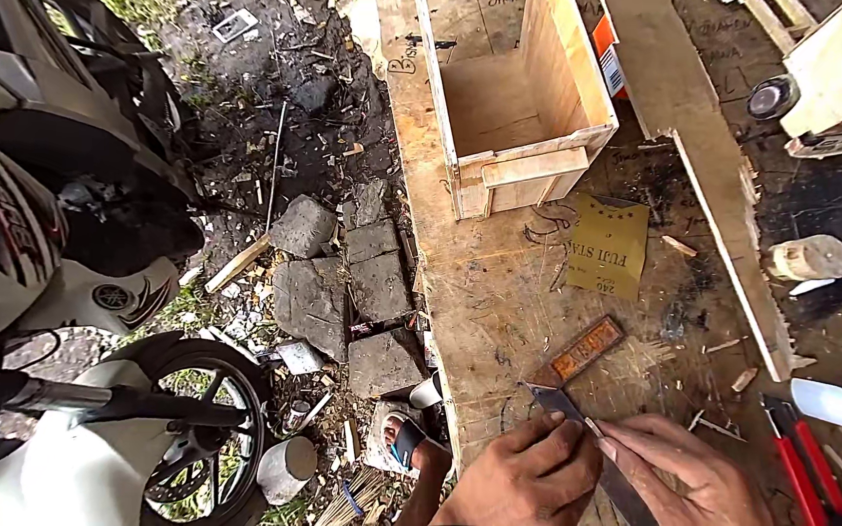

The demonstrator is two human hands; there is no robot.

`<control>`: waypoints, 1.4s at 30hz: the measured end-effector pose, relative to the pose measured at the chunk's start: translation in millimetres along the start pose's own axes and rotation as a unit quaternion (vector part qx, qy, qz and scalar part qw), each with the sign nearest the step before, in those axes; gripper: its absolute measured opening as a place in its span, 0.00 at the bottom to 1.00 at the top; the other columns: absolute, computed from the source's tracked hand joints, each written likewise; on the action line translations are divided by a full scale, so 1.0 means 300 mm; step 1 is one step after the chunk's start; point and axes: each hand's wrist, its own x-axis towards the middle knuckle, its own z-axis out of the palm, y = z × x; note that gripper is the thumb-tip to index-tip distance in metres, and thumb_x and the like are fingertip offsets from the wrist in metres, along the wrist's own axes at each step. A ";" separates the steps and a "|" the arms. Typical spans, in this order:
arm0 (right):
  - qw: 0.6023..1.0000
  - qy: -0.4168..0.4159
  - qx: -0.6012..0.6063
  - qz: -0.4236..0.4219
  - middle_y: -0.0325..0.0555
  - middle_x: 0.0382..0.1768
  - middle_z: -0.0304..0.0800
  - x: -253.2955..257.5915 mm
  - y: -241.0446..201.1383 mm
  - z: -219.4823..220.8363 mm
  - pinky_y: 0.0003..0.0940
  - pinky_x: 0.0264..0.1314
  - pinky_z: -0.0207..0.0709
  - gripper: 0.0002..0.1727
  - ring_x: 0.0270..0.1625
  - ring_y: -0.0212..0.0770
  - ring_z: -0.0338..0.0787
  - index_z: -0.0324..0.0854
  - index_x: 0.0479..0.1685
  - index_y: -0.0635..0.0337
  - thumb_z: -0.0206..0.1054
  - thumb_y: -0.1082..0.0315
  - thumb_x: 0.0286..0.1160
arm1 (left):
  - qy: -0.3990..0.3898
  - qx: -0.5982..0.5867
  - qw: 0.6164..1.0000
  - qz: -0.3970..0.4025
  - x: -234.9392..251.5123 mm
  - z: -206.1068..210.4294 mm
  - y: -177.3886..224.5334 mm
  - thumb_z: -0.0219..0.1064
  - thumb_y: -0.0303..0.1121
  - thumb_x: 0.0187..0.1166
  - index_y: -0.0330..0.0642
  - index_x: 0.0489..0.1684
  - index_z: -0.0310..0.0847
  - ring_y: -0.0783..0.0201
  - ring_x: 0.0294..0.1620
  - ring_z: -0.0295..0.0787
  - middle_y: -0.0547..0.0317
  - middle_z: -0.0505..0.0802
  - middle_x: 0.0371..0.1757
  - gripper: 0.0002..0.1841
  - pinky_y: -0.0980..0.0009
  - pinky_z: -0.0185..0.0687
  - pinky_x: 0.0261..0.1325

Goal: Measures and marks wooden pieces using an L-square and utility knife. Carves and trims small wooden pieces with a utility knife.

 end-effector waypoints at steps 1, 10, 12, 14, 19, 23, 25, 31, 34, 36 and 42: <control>1.000 -0.003 -0.001 -0.002 0.57 0.44 0.94 0.002 0.002 -0.001 0.26 0.56 0.85 0.11 0.47 0.39 0.93 0.95 0.49 0.67 0.70 0.72 0.76 | 0.002 -0.001 1.000 0.000 0.000 0.000 0.000 0.59 0.22 0.85 0.36 0.51 0.91 0.56 0.66 0.90 0.53 0.95 0.59 0.12 0.62 0.77 0.78; 1.000 -0.007 0.005 0.012 0.58 0.44 0.94 -0.003 -0.001 -0.007 0.27 0.55 0.85 0.11 0.47 0.40 0.93 0.94 0.49 0.68 0.70 0.73 0.75 | 0.004 0.004 1.000 0.001 0.000 0.003 0.001 0.58 0.21 0.85 0.35 0.51 0.91 0.56 0.66 0.90 0.53 0.95 0.59 0.12 0.63 0.76 0.79; 1.000 -0.013 0.004 0.015 0.57 0.44 0.94 0.000 -0.004 -0.009 0.26 0.55 0.85 0.11 0.47 0.40 0.92 0.94 0.49 0.67 0.70 0.73 0.75 | 0.000 0.001 1.000 -0.003 0.000 0.001 0.002 0.58 0.22 0.85 0.35 0.51 0.91 0.57 0.66 0.90 0.53 0.95 0.59 0.12 0.63 0.76 0.79; 1.000 -0.020 0.004 0.021 0.57 0.44 0.94 0.005 -0.010 -0.013 0.27 0.54 0.86 0.11 0.46 0.39 0.93 0.94 0.49 0.68 0.70 0.73 0.75 | -0.003 -0.003 1.000 -0.007 0.000 0.000 0.003 0.58 0.22 0.85 0.35 0.51 0.91 0.57 0.67 0.90 0.53 0.95 0.59 0.12 0.64 0.76 0.80; 0.998 -0.035 0.008 0.047 0.57 0.44 0.93 0.017 -0.026 -0.019 0.25 0.52 0.86 0.11 0.45 0.37 0.92 0.94 0.48 0.68 0.70 0.73 0.75 | -0.005 -0.010 1.000 -0.010 -0.003 0.002 0.002 0.59 0.22 0.85 0.35 0.52 0.91 0.57 0.67 0.90 0.53 0.95 0.60 0.12 0.63 0.75 0.80; 0.997 -0.048 0.010 0.052 0.56 0.43 0.93 0.027 -0.026 -0.028 0.26 0.51 0.86 0.10 0.44 0.37 0.92 0.95 0.48 0.67 0.70 0.73 0.75 | -0.004 -0.009 1.000 -0.006 -0.002 0.002 0.002 0.59 0.22 0.85 0.35 0.52 0.91 0.56 0.67 0.90 0.53 0.96 0.59 0.12 0.63 0.76 0.79; 0.998 -0.047 0.013 0.044 0.56 0.43 0.94 0.027 -0.021 -0.029 0.27 0.52 0.86 0.10 0.45 0.38 0.92 0.95 0.47 0.67 0.70 0.73 0.75 | -0.003 -0.009 1.000 -0.007 -0.002 0.003 0.001 0.59 0.21 0.85 0.35 0.52 0.90 0.56 0.67 0.90 0.52 0.96 0.59 0.12 0.63 0.76 0.79; 0.999 -0.046 0.000 0.027 0.55 0.43 0.95 0.029 -0.020 -0.030 0.29 0.55 0.86 0.10 0.47 0.40 0.93 0.95 0.47 0.66 0.70 0.73 0.75 | -0.001 -0.009 1.000 -0.007 -0.003 0.002 0.004 0.59 0.22 0.85 0.34 0.52 0.90 0.56 0.67 0.90 0.52 0.96 0.59 0.12 0.63 0.76 0.79; 0.998 -0.051 -0.010 0.021 0.55 0.43 0.95 0.032 -0.019 -0.034 0.30 0.54 0.86 0.10 0.46 0.40 0.93 0.96 0.46 0.66 0.70 0.73 0.74 | -0.006 -0.008 1.000 -0.004 -0.004 0.001 0.006 0.58 0.22 0.85 0.35 0.53 0.90 0.56 0.68 0.90 0.52 0.95 0.60 0.13 0.62 0.75 0.80; 0.998 -0.054 -0.013 0.020 0.54 0.43 0.95 0.034 -0.022 -0.035 0.31 0.54 0.86 0.10 0.46 0.41 0.93 0.96 0.46 0.66 0.70 0.73 0.74 | -0.005 -0.012 1.000 -0.006 -0.005 0.003 0.007 0.59 0.22 0.85 0.35 0.53 0.91 0.56 0.68 0.90 0.52 0.95 0.60 0.12 0.62 0.75 0.80; 0.997 -0.054 0.000 0.060 0.46 0.41 0.94 0.040 -0.004 -0.037 0.22 0.44 0.87 0.09 0.40 0.30 0.92 0.97 0.44 0.60 0.70 0.70 0.74 | -0.022 0.024 0.999 0.000 0.000 -0.007 0.016 0.59 0.24 0.85 0.34 0.55 0.90 0.55 0.67 0.90 0.52 0.96 0.59 0.13 0.60 0.77 0.78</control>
